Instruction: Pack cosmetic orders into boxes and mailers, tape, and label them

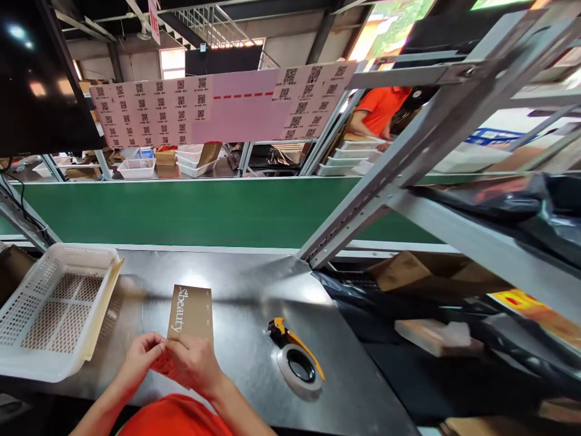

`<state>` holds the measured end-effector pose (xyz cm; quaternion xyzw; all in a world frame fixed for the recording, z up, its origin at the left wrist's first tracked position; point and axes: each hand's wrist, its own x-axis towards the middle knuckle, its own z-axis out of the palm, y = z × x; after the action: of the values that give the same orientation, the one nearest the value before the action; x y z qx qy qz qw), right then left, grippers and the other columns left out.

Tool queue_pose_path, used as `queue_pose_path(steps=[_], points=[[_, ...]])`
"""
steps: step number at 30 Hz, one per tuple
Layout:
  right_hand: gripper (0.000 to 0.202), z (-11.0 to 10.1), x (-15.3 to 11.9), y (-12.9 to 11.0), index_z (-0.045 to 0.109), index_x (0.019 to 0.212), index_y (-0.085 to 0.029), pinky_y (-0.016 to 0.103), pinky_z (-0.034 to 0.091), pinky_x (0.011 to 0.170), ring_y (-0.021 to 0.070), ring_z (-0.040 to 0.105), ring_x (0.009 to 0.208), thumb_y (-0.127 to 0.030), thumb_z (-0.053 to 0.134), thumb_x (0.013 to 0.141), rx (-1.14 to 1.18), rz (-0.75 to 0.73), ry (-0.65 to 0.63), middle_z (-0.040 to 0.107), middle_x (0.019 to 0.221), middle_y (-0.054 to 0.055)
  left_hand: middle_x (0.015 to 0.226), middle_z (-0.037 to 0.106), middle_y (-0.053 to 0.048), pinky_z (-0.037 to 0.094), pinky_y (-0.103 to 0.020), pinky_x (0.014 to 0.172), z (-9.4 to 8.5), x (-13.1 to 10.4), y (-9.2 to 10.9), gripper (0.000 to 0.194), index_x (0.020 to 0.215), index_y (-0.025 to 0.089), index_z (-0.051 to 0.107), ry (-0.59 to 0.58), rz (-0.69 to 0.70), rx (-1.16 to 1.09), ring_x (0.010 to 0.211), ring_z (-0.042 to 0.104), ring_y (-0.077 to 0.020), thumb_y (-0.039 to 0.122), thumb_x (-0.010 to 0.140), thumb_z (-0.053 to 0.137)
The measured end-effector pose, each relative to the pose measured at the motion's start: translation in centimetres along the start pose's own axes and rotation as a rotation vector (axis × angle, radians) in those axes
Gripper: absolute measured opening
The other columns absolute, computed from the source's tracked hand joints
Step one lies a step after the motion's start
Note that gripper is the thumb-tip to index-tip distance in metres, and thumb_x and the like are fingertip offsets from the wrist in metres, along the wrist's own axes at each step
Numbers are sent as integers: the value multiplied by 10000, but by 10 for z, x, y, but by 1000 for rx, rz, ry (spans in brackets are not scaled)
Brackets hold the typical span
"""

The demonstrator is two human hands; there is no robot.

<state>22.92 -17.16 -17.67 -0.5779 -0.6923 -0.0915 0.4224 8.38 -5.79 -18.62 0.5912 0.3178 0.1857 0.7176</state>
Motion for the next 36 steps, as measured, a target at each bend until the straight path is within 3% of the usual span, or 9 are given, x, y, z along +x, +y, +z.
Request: queue_pose_path(steps=[5,10,13,16,21,29,33,36], points=[[148,-6,4,5,660,983,-219,273,567,753,173,718,863,-171,522,957,206,112,-164,760,1001,60,642,640,2,430,-260,614,1,-3,4,551,742,139,706,-81,-60,-53,589,537,-118,653,627,865],[121,-17,1,8,641,939,-222,303,544,799,186,666,923,-174,532,915,179,39,-241,722,1054,71,618,620,9,430,-261,608,6,-4,4,429,665,139,671,-135,-210,-130,582,535,-116,468,551,921],[170,-24,-6,4,622,933,-227,323,523,823,188,646,937,-114,523,856,207,-11,-226,713,1047,53,625,598,23,405,-242,581,12,-4,0,343,646,168,616,-100,-286,-228,597,525,-115,423,614,843],[204,-31,-14,0,624,952,-238,335,512,846,191,642,961,-88,529,851,196,14,-166,715,1059,49,635,605,15,413,-239,582,14,-3,-6,424,649,182,597,-70,-265,-177,610,525,-118,538,641,827],[127,-29,-20,0,641,975,-230,348,531,877,203,637,996,-173,528,968,168,141,-126,696,1082,78,708,676,-29,477,-267,640,16,-2,-10,578,801,133,719,-254,-210,-132,652,603,-140,661,625,873],[126,-31,-21,5,672,1008,-232,336,536,867,199,639,1017,-223,553,965,233,133,-157,668,1149,87,748,703,-42,501,-257,641,13,-2,6,454,743,134,729,-286,-364,-147,674,630,-139,493,577,952],[122,-34,-22,1,640,958,-241,350,526,882,201,637,1019,-209,523,946,252,99,-203,691,1116,65,613,564,35,404,-218,550,21,-2,-8,368,654,167,608,-261,-414,-201,551,496,-84,394,574,886],[133,-34,-28,-7,582,981,-246,368,513,866,198,646,973,-166,480,953,258,80,-104,722,1069,57,558,498,62,337,-213,510,19,5,-29,334,646,194,544,-164,-354,-124,513,448,-84,427,621,782]])
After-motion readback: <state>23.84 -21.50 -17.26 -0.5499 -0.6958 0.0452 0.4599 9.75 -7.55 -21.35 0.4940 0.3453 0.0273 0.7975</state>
